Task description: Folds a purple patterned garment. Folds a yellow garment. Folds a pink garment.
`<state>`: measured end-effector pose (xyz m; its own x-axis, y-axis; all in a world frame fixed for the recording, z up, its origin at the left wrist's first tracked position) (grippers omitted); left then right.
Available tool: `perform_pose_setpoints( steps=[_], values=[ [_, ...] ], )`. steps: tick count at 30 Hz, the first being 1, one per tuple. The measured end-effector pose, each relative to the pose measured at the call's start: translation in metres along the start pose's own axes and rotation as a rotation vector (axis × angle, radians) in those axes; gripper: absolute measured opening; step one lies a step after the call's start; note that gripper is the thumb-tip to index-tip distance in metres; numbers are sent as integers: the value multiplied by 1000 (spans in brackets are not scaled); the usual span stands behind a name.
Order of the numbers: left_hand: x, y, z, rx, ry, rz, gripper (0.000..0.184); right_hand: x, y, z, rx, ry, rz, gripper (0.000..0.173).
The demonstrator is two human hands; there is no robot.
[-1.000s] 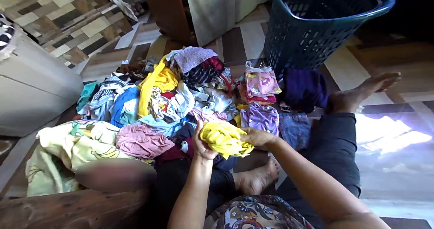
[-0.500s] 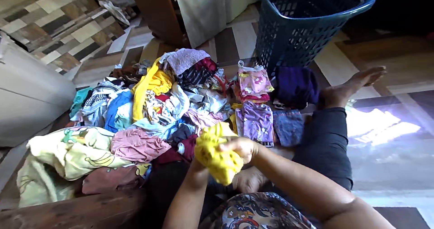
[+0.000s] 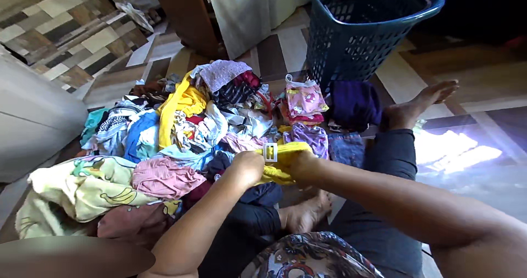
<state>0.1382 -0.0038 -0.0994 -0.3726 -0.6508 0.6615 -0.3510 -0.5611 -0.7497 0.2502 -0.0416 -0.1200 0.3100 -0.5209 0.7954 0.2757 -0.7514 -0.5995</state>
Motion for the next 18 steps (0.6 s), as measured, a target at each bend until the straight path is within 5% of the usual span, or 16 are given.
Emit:
perform_pose_setpoints(
  steps=[3, 5, 8, 9, 11, 13, 15, 18],
  values=[
    [-8, 19, 8, -211, -132, -117, 28, -3, -6, 24, -101, 123, 97, 41],
    [-12, 18, 1, -210, -149, -23, 31, 2, -18, 34, -122, 144, 292, 41],
    [-2, -11, -17, -137, -128, 577, 21, 22, -47, 44, -24, 38, 938, 42],
    [2, -22, -24, -145, -95, 807, 26, 27, -55, 50, 22, -45, 1199, 36],
    [8, -44, -34, -216, -82, 1023, 52, 34, -67, 63, 62, -128, 1368, 30],
    [10, -54, -37, -231, -94, 894, 64, 38, -76, 66, 38, -52, 1007, 27],
    [8, -54, -32, -151, -62, 541, 53, 37, -85, 58, -30, -86, 584, 44],
    [13, -56, -30, 14, 52, 187, 58, 53, -92, 44, -112, -251, 412, 47]
  ],
)
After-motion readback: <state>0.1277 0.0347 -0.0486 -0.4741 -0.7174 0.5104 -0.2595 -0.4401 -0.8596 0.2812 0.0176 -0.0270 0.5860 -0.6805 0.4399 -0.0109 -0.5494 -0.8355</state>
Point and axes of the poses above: each hand's wrist, its own x-axis away from the middle knuckle, its own y-axis out of the palm, z = x × y, the point moved 5 cm from there along -x, towards the middle knuckle, and after that the axes turned 4 degrees about -y, right-handed, at the moved point
